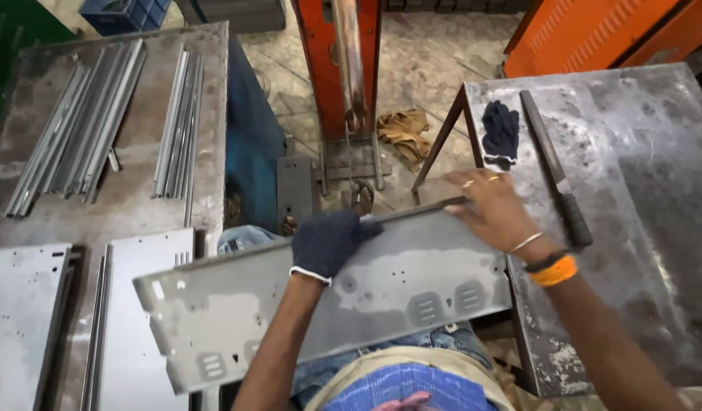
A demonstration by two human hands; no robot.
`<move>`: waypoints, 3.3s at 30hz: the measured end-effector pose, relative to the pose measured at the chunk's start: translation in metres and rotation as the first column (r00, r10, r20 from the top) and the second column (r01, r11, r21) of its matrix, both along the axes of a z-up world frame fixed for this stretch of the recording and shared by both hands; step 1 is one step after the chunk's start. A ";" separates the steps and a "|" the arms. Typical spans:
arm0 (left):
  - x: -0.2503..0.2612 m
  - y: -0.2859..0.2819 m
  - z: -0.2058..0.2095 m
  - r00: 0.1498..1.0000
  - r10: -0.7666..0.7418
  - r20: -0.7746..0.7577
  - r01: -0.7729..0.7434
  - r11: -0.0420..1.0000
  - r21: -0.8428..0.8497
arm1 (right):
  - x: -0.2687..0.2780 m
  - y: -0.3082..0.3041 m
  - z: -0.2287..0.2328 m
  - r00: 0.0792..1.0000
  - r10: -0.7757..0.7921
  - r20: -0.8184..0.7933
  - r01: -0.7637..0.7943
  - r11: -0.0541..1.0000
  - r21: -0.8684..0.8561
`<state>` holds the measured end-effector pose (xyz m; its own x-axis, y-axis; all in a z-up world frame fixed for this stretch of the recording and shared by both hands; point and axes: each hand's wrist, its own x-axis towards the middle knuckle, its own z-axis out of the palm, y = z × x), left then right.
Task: Spot welding metal reinforcement rails onto flat metal panels using industrial equipment.
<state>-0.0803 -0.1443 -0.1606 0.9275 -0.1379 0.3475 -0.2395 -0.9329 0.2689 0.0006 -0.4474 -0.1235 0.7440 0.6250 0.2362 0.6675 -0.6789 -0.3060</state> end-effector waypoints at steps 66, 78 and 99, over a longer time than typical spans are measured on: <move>-0.183 0.300 -0.156 0.776 0.583 -0.239 -0.611 0.601 -0.516 | -0.050 0.130 -0.096 0.856 -0.251 -0.453 0.322 0.943 0.087; 0.043 -0.072 -0.083 0.949 -0.228 -0.216 -0.299 -0.442 -0.846 | -0.016 -0.014 -0.143 0.529 0.207 -0.823 0.358 0.824 0.438; 0.117 0.054 0.034 0.955 0.105 -0.276 -0.294 0.236 -0.926 | 0.080 -0.107 -0.150 0.644 -0.063 -0.762 0.697 0.458 0.552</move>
